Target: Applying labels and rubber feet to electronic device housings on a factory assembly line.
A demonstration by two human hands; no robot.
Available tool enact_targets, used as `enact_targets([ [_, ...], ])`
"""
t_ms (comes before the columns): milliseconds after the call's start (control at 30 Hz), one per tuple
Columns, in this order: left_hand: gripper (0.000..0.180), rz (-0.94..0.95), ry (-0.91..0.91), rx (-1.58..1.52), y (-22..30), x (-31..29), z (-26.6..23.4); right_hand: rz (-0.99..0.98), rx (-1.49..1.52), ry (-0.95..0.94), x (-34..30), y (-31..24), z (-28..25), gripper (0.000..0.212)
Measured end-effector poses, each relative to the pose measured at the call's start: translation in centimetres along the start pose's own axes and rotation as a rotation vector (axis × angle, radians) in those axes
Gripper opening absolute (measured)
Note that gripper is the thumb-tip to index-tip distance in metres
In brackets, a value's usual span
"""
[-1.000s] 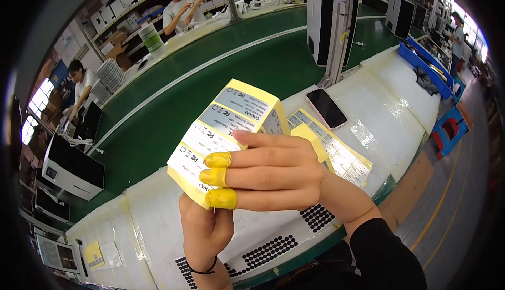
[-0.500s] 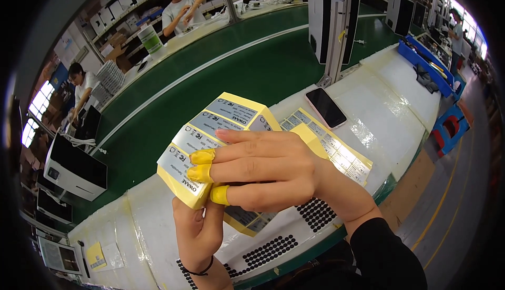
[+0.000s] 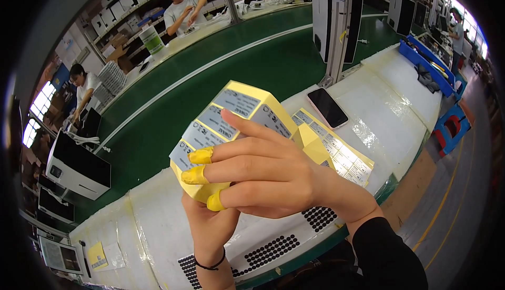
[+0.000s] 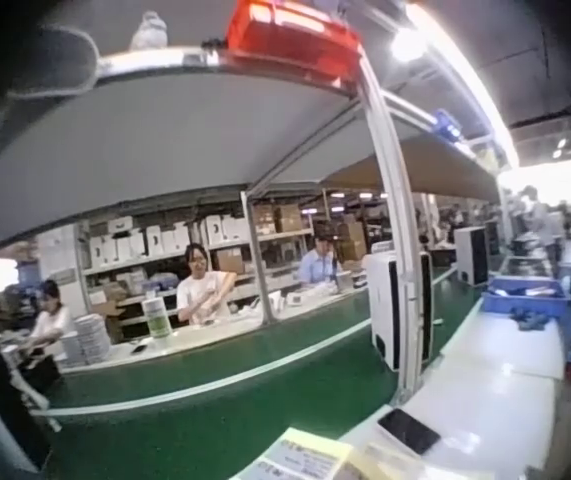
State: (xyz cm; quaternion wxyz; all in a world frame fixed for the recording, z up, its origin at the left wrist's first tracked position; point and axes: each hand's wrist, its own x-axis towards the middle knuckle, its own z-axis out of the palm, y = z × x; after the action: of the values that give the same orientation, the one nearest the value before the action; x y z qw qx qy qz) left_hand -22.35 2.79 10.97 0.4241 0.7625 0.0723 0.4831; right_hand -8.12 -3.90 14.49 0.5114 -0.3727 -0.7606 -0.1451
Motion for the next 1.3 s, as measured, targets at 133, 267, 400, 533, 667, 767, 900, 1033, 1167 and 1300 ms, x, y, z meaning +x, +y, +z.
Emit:
enact_targets([
  [133, 0.035, -0.181, 0.142, -0.320, 0.1, -0.4, 0.3, 0.014, -0.012, -0.058, -0.3, -0.5, 0.3, 0.017],
  [267, 0.032, -0.180, 0.150, -0.236, -0.2, -0.1, -0.4, 0.025, -0.179, 0.005, 0.1, -0.5, -0.6, 0.007],
  [400, 0.033, -0.025, 0.105, -0.029, -0.4, -0.8, -0.8, 0.007, -0.363, 0.047, -0.2, 0.5, 0.5, 0.014],
  [533, 0.029, -0.054, 0.118, -0.036, -0.6, -1.8, -1.8, -0.046, -0.513, 0.064, -0.9, 0.3, 2.1, 0.027],
  [667, 0.027, -0.125, 0.157, -0.130, -0.2, -1.7, -2.6, 0.024, -0.557, 0.030, -0.6, -0.8, 2.7, 0.029],
  [767, 0.026, -0.088, 0.123, -0.059, -0.7, -2.0, -3.2, -0.029, -0.558, 0.029, -1.0, -0.3, 3.4, 0.024],
  [900, 0.029, -0.130, 0.117, -0.107, -1.0, -2.4, -3.9, -0.088, -0.490, 0.074, -0.8, 0.3, 4.2, 0.018],
  [1033, 0.033, -0.173, 0.206, -0.217, -0.8, -2.2, -4.3, -0.083, -0.326, 0.035, -0.5, 0.3, 4.1, 0.009],
  [1167, 0.031, -0.259, 0.205, -0.320, -0.2, -1.9, -5.0, -0.086, -0.228, -0.026, 0.0, -0.5, 3.7, 0.009],
  [1300, 0.031, -0.273, 0.145, -0.250, -0.4, -2.2, -5.4, -0.014, -0.287, 0.119, 0.9, -0.5, 4.1, 0.002],
])
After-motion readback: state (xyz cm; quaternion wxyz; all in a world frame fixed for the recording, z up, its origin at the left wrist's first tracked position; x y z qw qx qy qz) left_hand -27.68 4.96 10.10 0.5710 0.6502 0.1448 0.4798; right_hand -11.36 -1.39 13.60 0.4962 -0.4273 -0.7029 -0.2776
